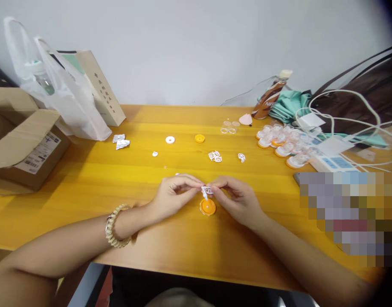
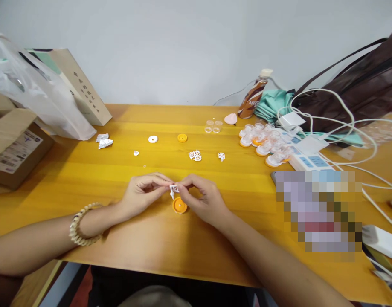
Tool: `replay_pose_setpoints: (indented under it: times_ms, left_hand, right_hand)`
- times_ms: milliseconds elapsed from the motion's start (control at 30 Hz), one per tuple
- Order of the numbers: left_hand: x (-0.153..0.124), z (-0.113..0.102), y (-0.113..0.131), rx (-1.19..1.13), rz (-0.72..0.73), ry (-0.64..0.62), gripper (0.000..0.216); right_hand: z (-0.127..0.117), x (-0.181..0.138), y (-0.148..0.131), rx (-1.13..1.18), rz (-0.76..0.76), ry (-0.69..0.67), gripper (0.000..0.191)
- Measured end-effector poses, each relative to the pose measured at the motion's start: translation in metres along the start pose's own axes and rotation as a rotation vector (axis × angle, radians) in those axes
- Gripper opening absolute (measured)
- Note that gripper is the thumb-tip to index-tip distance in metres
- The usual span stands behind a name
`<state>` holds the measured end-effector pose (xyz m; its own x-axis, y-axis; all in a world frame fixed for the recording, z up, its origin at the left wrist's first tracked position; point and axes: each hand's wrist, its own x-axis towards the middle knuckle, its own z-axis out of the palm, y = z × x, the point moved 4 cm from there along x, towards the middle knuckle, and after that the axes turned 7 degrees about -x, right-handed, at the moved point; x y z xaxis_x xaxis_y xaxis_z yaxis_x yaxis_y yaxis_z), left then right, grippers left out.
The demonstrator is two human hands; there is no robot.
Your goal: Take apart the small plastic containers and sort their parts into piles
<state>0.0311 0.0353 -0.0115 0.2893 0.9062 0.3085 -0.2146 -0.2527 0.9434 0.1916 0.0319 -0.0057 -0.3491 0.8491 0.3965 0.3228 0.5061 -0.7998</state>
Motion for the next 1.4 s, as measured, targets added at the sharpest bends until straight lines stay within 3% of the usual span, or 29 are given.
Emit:
replay_pose_setpoints:
  times_ms: [100,167,233,333,467,600,733,833,967,1133,1400]
  left_hand:
    - [0.001,-0.002,-0.007,-0.096,-0.156,0.0,0.012]
    - [0.002,-0.004,-0.013,-0.159,-0.237,0.009,0.014]
    - [0.002,-0.004,-0.017,-0.212,-0.281,0.003,0.015]
    - [0.001,-0.004,-0.02,-0.237,-0.308,-0.028,0.014]
    - [0.0,-0.001,-0.016,-0.185,-0.233,-0.09,0.02]
    - [-0.002,0.003,-0.003,-0.012,-0.018,-0.173,0.035]
    - [-0.006,0.002,0.003,0.197,0.107,-0.125,0.024]
    - [-0.007,-0.001,0.001,0.193,0.071,-0.053,0.024]
    - [-0.006,-0.002,-0.005,0.068,-0.027,0.011,0.028]
    - [-0.006,-0.002,-0.005,0.069,-0.012,0.044,0.028]
    - [-0.002,-0.009,-0.008,0.083,-0.028,0.136,0.026]
  right_hand:
    - [0.001,-0.001,0.002,0.087,0.037,0.001,0.01]
    - [0.002,-0.001,0.0,0.115,0.006,-0.01,0.02]
    - [0.002,0.0,-0.004,0.083,-0.05,-0.032,0.027]
    - [0.002,0.001,-0.005,0.014,-0.089,-0.039,0.018]
    - [0.002,0.002,0.002,0.048,-0.019,-0.004,0.017]
    - [0.004,0.003,0.01,0.167,0.089,-0.024,0.014]
    - [0.008,0.005,0.012,0.293,0.21,-0.121,0.018]
    - [0.009,0.006,0.012,0.34,0.262,-0.134,0.019]
    - [0.007,0.008,0.012,0.333,0.222,-0.107,0.019]
    - [0.007,0.01,0.015,0.289,0.18,-0.124,0.02]
    - [-0.002,0.013,0.021,0.273,0.273,-0.072,0.022]
